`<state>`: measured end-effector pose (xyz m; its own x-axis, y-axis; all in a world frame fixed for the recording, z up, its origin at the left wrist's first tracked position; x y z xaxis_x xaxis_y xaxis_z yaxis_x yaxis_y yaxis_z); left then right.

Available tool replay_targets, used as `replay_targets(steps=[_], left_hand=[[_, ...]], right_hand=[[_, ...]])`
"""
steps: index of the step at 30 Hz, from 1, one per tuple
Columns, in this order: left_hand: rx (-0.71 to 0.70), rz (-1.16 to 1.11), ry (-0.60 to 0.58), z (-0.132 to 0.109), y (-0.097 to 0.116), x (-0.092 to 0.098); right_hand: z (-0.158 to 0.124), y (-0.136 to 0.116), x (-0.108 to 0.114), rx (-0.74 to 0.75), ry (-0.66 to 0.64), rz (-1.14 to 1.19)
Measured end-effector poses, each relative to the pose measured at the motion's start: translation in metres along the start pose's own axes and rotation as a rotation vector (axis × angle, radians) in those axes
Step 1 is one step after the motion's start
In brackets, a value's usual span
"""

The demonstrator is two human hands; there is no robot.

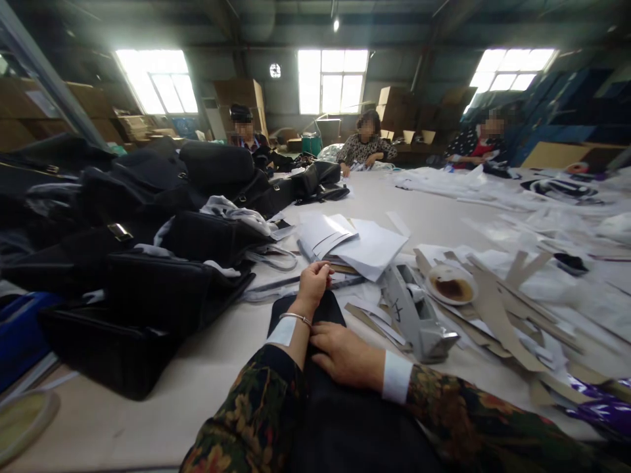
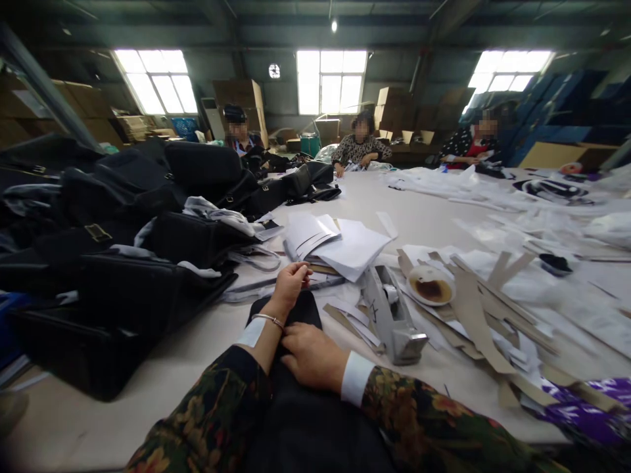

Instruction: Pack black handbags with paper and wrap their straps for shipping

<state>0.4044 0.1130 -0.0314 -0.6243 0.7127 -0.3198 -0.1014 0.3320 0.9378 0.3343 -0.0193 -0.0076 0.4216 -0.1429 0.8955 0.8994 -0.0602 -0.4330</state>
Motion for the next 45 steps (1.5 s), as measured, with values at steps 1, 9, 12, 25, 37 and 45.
replay_targets(steps=[1, 9, 12, 25, 37, 45], left_hand=[[0.014, -0.029, 0.011, 0.002, -0.003, 0.0], [0.327, -0.17, -0.177, -0.007, -0.042, -0.069], [0.345, -0.218, -0.219, -0.005, -0.046, -0.083], [0.253, -0.241, -0.157, 0.013, -0.046, -0.094], [0.21, -0.149, -0.143, 0.01, -0.04, -0.087], [0.103, 0.138, -0.024, 0.009, -0.032, -0.073]], right_hand=[[-0.001, 0.01, 0.017, -0.002, 0.058, -0.007], [-0.024, 0.15, 0.163, -0.331, 0.291, -0.54], [-0.023, 0.168, 0.164, -0.344, 0.209, -0.586], [-0.007, 0.161, 0.159, -0.277, 0.224, -0.641], [-0.014, 0.156, 0.156, -0.186, 0.3, -0.746], [-0.005, 0.165, 0.174, -0.156, 0.516, -0.604]])
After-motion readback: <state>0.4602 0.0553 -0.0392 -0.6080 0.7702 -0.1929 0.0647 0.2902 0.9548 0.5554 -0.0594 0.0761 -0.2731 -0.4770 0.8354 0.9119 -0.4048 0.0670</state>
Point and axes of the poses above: each hand's wrist, its own z-axis towards the middle knuckle, its own x-axis out of the back of the hand, y = z × x, the point moved 5 cm from there along z, towards the middle knuckle, and after that the axes turned 5 degrees about -z, right-handed, at the moved point
